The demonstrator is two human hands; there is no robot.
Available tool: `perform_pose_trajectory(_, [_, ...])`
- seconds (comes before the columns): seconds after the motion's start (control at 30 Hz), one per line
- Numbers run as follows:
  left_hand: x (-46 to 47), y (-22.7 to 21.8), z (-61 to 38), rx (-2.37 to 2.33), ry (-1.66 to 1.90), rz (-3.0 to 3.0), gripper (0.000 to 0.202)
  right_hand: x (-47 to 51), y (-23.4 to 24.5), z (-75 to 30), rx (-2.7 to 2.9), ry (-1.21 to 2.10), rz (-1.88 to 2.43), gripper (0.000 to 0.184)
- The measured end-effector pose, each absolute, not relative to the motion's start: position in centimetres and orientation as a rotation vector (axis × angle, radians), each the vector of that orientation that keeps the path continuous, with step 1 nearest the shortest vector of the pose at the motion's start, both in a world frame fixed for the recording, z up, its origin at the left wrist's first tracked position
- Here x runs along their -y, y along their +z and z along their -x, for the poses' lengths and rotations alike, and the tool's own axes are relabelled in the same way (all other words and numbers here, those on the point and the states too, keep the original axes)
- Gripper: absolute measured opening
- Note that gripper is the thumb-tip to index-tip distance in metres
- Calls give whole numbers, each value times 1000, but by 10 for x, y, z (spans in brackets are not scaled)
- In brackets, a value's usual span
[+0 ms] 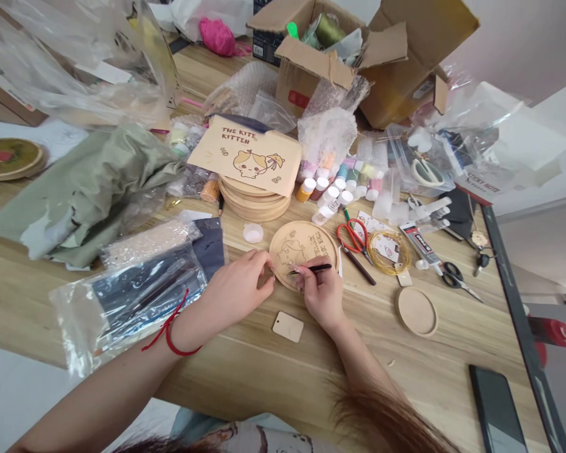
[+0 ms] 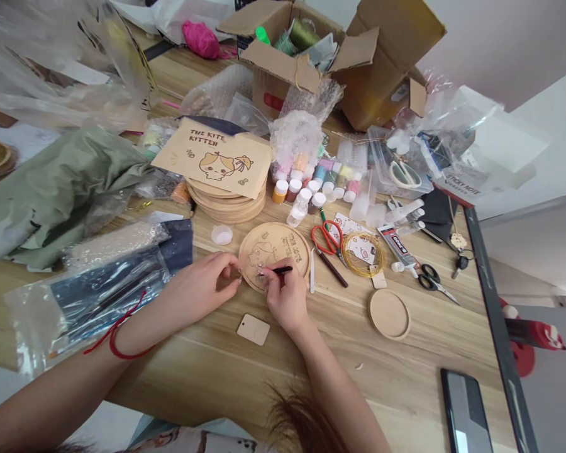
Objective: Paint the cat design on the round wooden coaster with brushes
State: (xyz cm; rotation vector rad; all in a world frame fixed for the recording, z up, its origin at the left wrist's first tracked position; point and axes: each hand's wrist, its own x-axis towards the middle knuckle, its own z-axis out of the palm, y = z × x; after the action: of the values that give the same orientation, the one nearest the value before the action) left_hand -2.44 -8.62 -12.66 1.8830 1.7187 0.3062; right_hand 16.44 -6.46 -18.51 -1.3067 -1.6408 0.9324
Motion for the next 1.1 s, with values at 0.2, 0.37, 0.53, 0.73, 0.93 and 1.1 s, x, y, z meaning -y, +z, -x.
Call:
perform_pose_trajectory(0.2, [89, -124, 18, -1607, 235, -1877, 29, 64, -183, -164, 1661, 910, 1301, 8])
perform_pose_trajectory(0.37, [89, -126, 17, -1575, 228, -1860, 32, 64, -181, -164, 1692, 907, 1296, 7])
perform_pose_trajectory(0.53, [89, -125, 16, -1545, 252, -1804, 32, 66, -182, -164, 1681, 926, 1292, 7])
perform_pose_trajectory(0.73, [90, -127, 16, -1557, 262, -1785, 33, 67, -181, -165, 1656, 925, 1275, 7])
perform_pose_trajectory(0.93, [90, -127, 16, -1551, 264, -1791, 33, 67, -182, -165, 1649, 915, 1291, 7])
perform_pose_trajectory(1.1, [90, -126, 16, -1553, 264, -1796, 33, 68, -185, -165, 1631, 920, 1272, 5])
